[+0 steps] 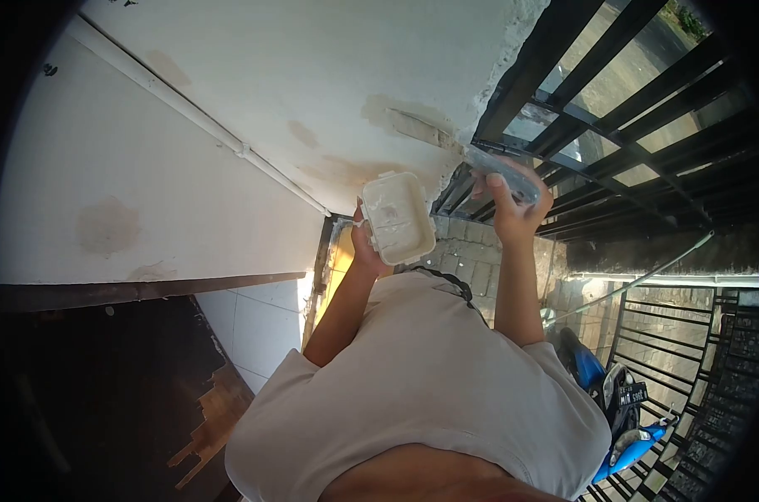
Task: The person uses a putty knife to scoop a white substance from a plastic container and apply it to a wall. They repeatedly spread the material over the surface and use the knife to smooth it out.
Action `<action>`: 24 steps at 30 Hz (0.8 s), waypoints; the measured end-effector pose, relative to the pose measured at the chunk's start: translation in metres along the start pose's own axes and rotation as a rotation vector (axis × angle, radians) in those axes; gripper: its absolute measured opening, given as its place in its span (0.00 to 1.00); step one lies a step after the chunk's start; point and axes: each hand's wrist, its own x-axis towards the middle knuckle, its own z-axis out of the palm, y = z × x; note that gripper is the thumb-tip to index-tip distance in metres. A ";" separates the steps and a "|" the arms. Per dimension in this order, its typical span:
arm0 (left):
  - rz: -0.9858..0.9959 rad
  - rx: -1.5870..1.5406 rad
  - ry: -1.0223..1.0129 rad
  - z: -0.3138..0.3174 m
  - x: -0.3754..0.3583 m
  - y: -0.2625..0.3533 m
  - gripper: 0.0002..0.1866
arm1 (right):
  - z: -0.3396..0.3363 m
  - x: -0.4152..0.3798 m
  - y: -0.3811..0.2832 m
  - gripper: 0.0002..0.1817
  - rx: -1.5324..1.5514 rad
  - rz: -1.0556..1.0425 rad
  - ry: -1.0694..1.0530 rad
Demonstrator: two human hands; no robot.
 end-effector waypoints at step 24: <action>-0.255 -0.167 -0.199 0.002 0.013 0.019 0.44 | -0.037 -0.066 -0.030 0.19 -0.262 -0.366 0.243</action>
